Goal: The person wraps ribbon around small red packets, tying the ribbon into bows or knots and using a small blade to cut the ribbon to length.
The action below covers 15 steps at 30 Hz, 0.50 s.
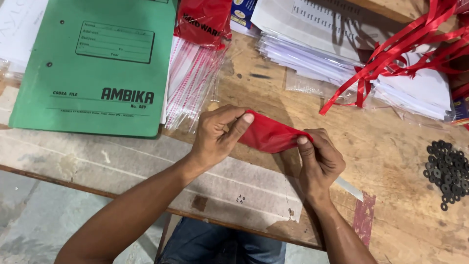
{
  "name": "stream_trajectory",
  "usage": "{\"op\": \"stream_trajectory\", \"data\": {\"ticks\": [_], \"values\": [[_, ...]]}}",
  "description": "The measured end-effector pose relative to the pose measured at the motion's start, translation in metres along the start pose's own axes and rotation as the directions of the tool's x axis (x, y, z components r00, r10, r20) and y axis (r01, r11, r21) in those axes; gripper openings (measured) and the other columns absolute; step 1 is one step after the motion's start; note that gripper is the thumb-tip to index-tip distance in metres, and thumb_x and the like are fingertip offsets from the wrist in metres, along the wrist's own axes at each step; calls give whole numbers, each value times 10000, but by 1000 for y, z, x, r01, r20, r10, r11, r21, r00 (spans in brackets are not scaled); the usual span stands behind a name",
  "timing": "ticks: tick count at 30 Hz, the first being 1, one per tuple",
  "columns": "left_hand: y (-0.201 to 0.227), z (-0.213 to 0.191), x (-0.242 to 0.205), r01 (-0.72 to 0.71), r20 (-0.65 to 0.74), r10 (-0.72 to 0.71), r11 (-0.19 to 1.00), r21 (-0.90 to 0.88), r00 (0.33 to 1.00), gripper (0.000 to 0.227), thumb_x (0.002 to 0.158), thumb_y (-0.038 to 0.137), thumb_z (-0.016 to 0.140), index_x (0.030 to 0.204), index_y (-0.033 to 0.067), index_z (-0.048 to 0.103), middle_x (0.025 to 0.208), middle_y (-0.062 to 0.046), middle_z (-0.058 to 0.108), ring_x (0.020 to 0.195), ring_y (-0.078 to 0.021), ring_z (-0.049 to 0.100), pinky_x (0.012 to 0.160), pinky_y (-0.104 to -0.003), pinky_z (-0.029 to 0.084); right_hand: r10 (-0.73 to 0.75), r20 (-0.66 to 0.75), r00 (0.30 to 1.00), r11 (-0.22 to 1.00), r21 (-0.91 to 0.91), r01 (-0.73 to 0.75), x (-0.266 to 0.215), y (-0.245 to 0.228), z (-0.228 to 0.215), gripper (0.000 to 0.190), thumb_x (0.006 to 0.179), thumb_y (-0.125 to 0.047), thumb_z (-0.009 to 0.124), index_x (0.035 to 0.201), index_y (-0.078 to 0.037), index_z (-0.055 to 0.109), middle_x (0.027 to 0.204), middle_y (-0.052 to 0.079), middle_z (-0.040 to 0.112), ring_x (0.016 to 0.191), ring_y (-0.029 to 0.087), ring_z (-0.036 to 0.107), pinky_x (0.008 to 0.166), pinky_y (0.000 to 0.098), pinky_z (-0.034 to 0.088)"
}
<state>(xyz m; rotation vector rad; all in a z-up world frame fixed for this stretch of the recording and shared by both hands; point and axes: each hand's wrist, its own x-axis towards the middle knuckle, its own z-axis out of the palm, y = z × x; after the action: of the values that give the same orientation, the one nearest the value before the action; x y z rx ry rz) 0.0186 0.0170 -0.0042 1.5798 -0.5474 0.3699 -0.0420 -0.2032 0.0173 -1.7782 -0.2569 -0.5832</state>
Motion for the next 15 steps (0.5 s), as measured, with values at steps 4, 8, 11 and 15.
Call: {"op": "stream_trajectory", "data": {"ticks": [4, 8, 11, 15], "values": [[3, 2, -2, 97, -19, -98, 994, -46, 995, 235, 1049, 220, 671, 1101, 3, 744, 767, -22, 705, 610, -55, 573, 517, -219, 430, 24, -53, 998, 999, -37, -26, -5, 2, -1, 94, 1039, 2, 701, 1104, 70, 698, 978, 90, 674, 908, 138, 580, 824, 276, 477], [1, 3, 0, 68, -11, -70, 989, -133, 997, 226, 1079, 192, 637, 1203, 8, 682, 855, -29, 744, 708, -46, 659, 574, -199, 508, 108, -170, 979, 994, -11, -111, -16, 24, -11, 286, 1045, 19, 682, 1317, 57, 604, 979, 93, 663, 897, 130, 608, 834, 270, 505], [7, 1, 1, 68, 9, -67, 972, -226, 998, 253, 1079, 167, 599, 1280, 17, 562, 865, -23, 748, 719, -35, 680, 583, -195, 514, 138, -113, 984, 985, 123, -124, -16, 22, -12, 398, 1122, 22, 623, 1439, -28, 387, 965, 112, 689, 780, 81, 542, 707, 210, 423], [-3, -1, -4, 4, 3, -4, 982, -190, 1000, 123, 1079, 89, 592, 1192, 46, 568, 856, -10, 703, 744, -39, 654, 687, -225, 524, 132, -1, 991, 983, 128, -131, -6, -2, 0, 545, 1063, 52, 579, 1484, -97, 268, 1151, 128, 643, 976, 119, 588, 846, 242, 479]]}}
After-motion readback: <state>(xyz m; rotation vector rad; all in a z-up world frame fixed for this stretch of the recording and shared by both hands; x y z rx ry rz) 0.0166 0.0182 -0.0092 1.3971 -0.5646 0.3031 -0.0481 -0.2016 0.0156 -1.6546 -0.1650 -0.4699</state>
